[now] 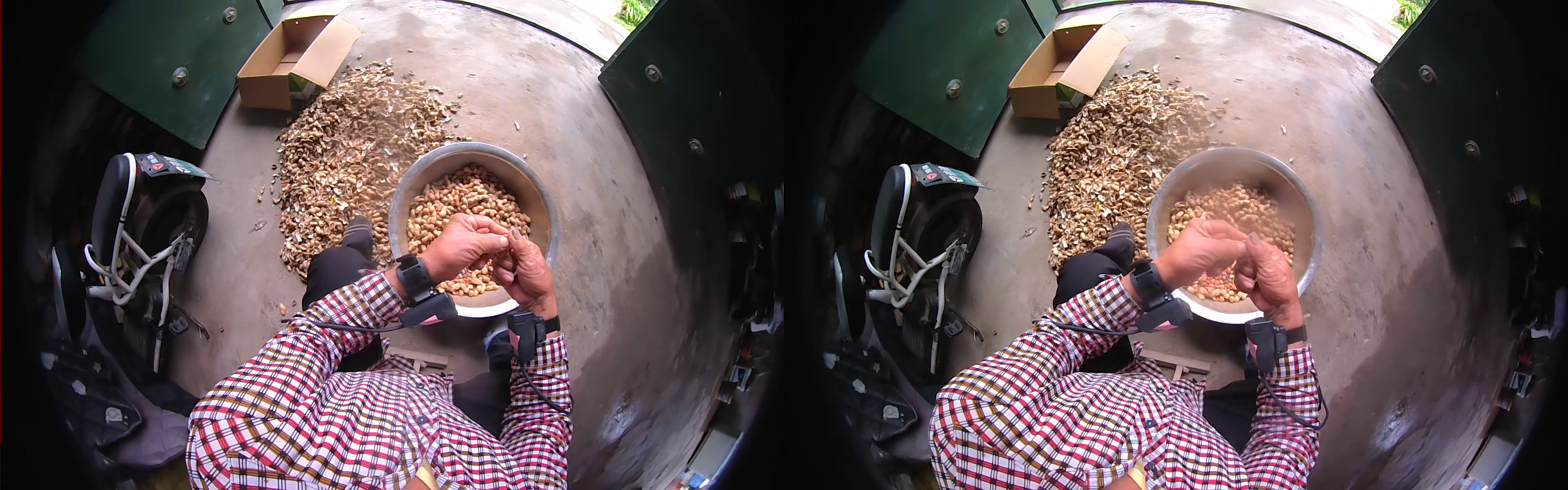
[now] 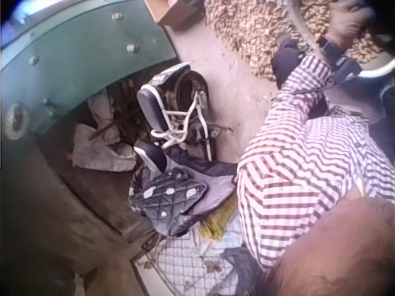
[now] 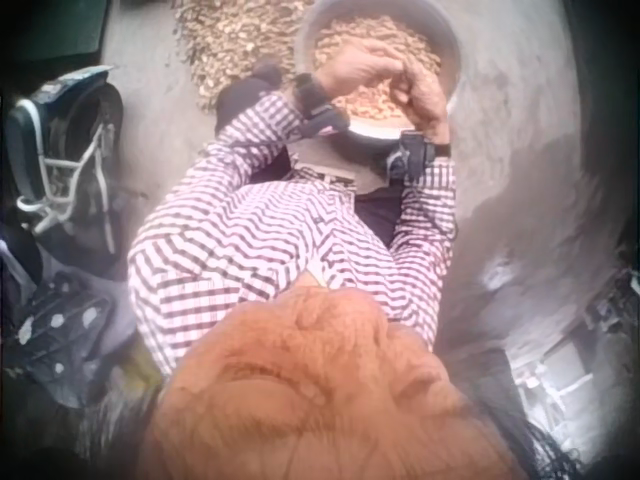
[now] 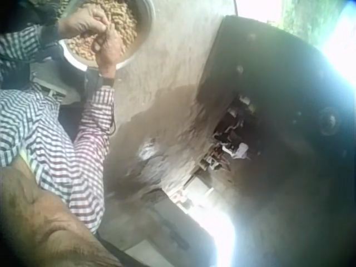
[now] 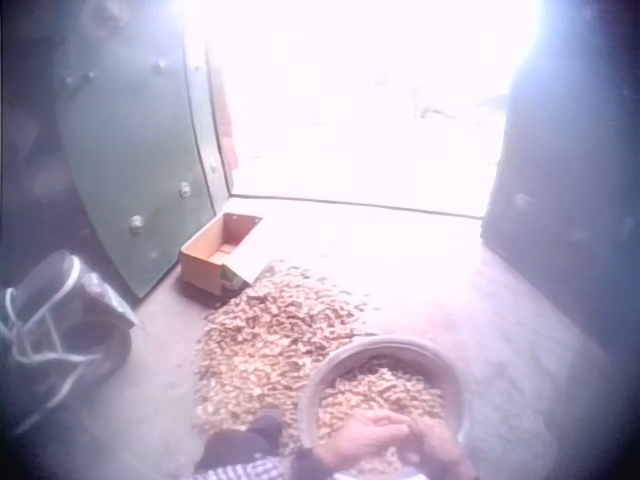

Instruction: The person sits on the floor and manually peels peanuts one by one, removing the outer shells and placing the kernels into a metal bowl. The shells accumulate on the floor beside the bowl.

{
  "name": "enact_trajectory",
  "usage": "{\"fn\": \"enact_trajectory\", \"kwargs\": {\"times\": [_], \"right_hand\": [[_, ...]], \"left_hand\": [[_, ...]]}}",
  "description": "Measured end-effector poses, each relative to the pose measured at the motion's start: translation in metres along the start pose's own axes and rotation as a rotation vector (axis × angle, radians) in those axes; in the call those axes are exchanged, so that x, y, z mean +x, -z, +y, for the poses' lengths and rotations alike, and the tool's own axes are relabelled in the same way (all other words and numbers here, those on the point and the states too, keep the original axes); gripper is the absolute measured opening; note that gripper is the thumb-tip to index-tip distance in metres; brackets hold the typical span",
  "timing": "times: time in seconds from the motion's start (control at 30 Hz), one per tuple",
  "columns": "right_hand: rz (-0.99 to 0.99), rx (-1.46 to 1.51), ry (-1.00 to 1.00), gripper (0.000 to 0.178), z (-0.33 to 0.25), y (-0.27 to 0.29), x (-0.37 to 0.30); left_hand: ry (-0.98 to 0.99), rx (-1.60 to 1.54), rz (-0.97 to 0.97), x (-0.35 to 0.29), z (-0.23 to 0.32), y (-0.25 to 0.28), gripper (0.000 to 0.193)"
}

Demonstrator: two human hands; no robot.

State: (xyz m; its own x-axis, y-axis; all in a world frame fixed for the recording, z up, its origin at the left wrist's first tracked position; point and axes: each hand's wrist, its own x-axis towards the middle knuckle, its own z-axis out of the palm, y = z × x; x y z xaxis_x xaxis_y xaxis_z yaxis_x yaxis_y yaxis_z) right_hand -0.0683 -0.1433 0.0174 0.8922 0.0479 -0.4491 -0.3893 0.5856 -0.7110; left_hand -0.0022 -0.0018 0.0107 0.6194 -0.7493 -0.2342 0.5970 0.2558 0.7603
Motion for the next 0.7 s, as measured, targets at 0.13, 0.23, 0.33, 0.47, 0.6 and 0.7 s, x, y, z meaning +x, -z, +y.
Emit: {"fn": "enact_trajectory", "kwargs": {"times": [0.13, 0.23, 0.33, 0.47, 0.6, 0.7], "right_hand": [[-0.057, 0.079, -0.001, 0.024, 0.0, 0.0, -0.006], [-0.09, 0.145, -0.009, 0.022, -0.001, 0.002, -0.008], [-0.103, 0.164, 0.012, 0.02, -0.002, 0.006, -0.01], [-0.127, 0.078, 0.092, 0.016, -0.003, 0.012, -0.012], [-0.099, 0.046, 0.156, 0.014, -0.01, 0.013, -0.016], [-0.039, 0.019, 0.188, 0.014, -0.013, 0.01, -0.017]], "left_hand": [[0.059, -0.173, -0.052, 0.006, -0.007, 0.003, 0.012], [0.116, -0.262, -0.04, 0.008, -0.009, 0.0, 0.011], [0.169, -0.361, -0.086, 0.009, -0.008, 0.003, 0.016], [0.186, -0.389, -0.084, 0.009, -0.007, 0.002, 0.014], [0.195, -0.447, -0.097, 0.009, -0.008, 0.003, 0.013], [0.202, -0.447, -0.088, 0.01, -0.01, 0.002, 0.014]]}}
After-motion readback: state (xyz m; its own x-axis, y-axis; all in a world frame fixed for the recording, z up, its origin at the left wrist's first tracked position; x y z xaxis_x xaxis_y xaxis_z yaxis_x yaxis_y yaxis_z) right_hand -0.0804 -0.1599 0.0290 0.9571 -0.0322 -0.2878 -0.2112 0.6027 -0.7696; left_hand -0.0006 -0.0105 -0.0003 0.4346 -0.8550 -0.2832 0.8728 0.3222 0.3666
